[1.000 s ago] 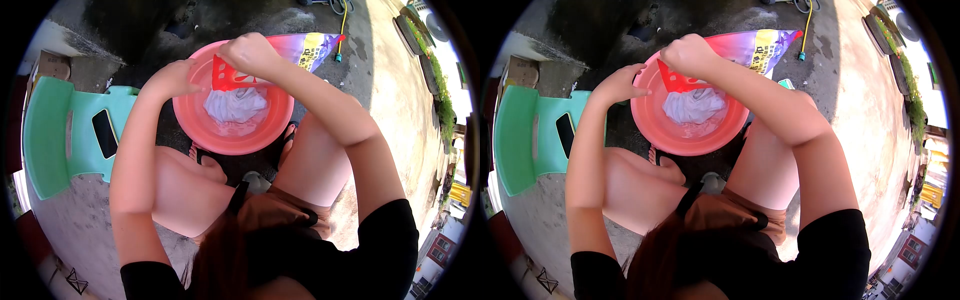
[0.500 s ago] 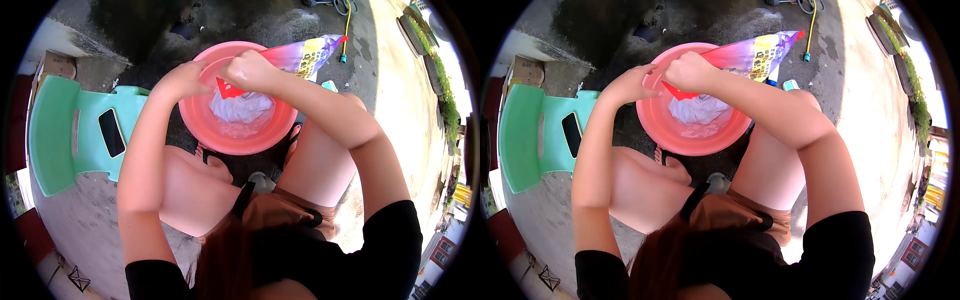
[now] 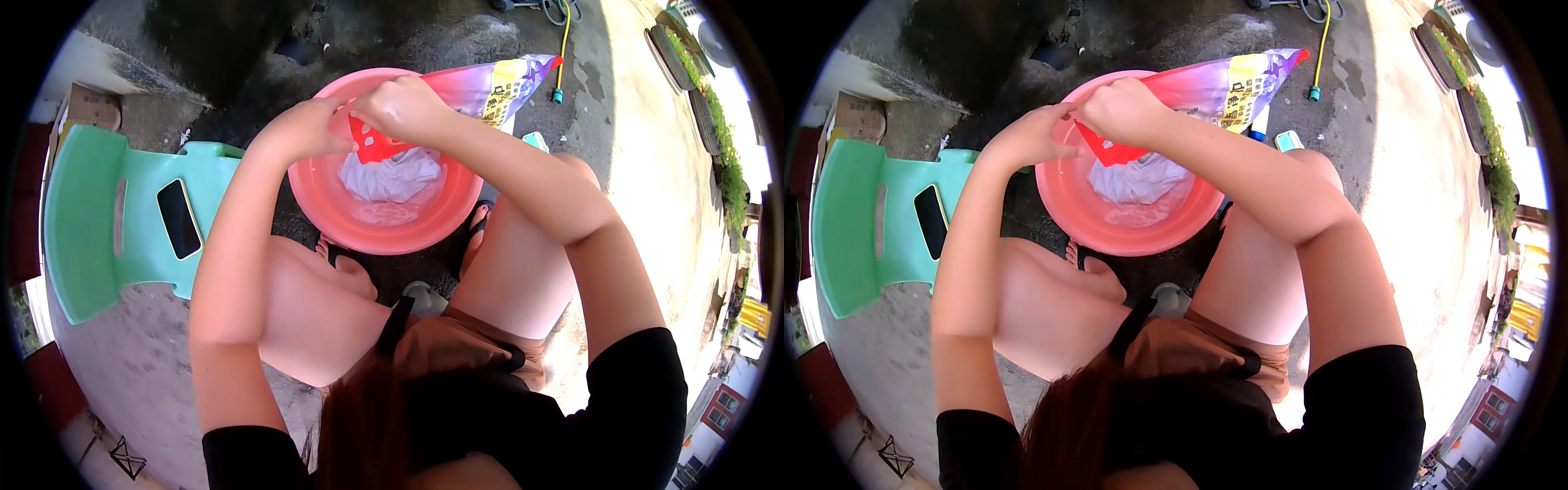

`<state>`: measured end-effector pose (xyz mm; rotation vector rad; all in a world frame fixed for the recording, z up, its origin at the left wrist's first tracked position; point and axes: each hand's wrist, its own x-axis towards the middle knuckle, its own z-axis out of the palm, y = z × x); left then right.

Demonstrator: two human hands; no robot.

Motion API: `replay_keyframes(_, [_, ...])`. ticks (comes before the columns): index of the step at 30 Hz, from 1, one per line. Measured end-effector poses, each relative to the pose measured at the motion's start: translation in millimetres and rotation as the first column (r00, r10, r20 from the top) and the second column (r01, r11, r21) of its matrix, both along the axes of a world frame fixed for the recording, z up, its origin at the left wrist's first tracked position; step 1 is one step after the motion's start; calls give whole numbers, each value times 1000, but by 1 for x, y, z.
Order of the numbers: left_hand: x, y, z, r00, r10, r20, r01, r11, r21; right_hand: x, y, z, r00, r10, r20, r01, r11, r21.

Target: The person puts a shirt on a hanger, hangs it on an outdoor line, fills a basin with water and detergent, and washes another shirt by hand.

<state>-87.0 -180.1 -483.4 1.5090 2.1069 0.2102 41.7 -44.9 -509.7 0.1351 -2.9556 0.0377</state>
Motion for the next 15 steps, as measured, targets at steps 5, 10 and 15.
replay_keyframes(5, [-5,-2,-9,1000,-15,-24,14,998,-56,-1,8,2,998,65,-20,-66,994,-85])
replay_keyframes(10, [-1,-4,2,999,18,-37,-21,995,-97,-14,20,9,961,-191,-202,169,978,-122])
replay_keyframes(15, [-8,-6,-2,1000,-9,2,9,998,-55,-18,13,5,972,-137,-189,121,988,-95])
